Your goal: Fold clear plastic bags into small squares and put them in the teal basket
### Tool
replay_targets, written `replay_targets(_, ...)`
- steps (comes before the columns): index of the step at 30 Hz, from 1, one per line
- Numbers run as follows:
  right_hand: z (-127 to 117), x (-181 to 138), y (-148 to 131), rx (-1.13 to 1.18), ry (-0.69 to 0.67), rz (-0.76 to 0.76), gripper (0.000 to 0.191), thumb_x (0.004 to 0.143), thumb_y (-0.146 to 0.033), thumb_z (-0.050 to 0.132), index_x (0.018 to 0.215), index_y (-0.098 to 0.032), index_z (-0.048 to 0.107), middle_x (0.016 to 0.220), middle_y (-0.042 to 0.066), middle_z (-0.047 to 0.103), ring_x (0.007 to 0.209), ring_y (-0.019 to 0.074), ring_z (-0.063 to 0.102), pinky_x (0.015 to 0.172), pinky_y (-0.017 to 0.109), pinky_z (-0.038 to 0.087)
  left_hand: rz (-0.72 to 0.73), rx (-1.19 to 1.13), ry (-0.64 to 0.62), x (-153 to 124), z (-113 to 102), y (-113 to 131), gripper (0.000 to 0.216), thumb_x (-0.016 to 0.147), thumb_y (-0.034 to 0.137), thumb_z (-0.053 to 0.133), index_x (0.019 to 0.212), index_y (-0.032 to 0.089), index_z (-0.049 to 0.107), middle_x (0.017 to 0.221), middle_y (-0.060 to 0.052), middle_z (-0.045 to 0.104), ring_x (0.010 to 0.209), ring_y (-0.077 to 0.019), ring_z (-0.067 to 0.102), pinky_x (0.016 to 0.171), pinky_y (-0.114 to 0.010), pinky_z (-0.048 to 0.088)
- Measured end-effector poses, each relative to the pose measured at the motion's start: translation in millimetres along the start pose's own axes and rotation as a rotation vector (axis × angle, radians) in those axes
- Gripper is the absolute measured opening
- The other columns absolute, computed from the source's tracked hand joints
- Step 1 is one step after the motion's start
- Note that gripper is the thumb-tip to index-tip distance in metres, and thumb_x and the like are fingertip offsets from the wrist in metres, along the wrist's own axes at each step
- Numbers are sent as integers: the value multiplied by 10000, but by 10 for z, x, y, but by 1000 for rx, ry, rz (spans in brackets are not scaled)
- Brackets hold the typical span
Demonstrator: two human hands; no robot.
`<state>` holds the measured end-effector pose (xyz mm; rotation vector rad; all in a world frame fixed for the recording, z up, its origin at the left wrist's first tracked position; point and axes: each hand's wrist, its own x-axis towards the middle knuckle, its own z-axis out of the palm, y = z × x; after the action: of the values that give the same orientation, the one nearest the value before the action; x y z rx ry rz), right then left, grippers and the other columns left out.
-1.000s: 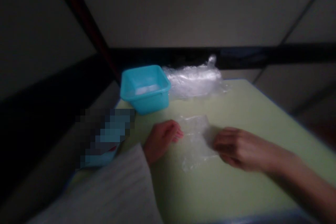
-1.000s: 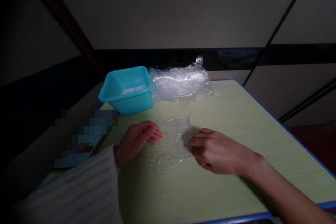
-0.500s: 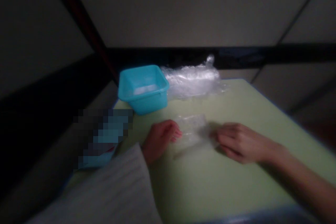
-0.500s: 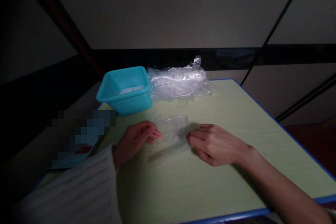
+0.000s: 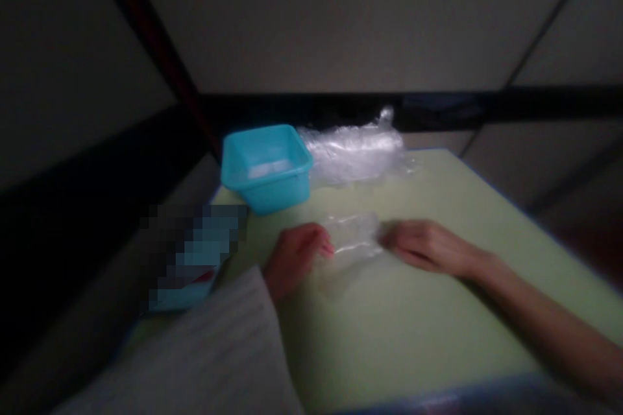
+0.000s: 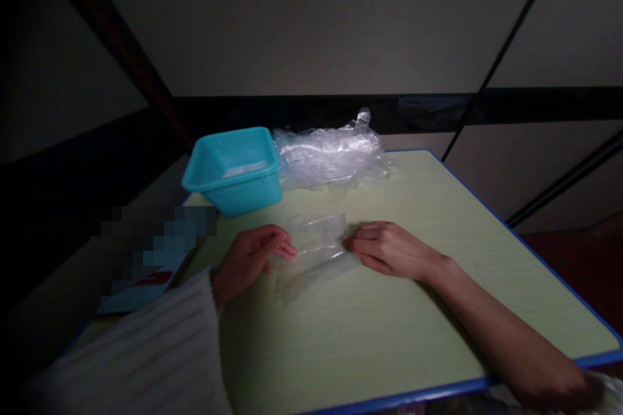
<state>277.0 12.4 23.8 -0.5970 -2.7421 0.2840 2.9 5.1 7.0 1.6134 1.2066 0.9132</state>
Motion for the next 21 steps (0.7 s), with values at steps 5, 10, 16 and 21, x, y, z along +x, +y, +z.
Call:
replay_targets(5,-35,-6,22,117,31,82,211,931,-227,393,930,-127,579,847,102,626,785,173,576,698,312,462,30,21,75,15,-30,-3,217,800,314,475,667,160,551,612,-36,673,552,-167,660,545,-260,507)
replay_targets(10,6,9,49,276,139,284,126,876,-224,460,816,-158,549,730,37,605,629,130,547,561,242,430,32,71,130,30,-47,-16,205,797,293,477,656,164,551,596,-18,656,504,-152,638,500,-242,487)
replay_targets(16,93,114,13,478,301,505,71,780,-220,529,743,-177,485,653,0,560,574,116,511,510,222,402,45,105,163,45,-52,-45,199,785,289,489,644,168,559,592,-13,650,496,-141,623,481,-223,469)
replay_targets(21,203,211,-21,523,415,610,139,733,-190,535,812,-202,422,626,-37,539,543,109,492,490,210,370,47,137,180,53,-46,-49,182,777,294,499,654,171,555,596,-6,635,512,-140,620,483,-216,459)
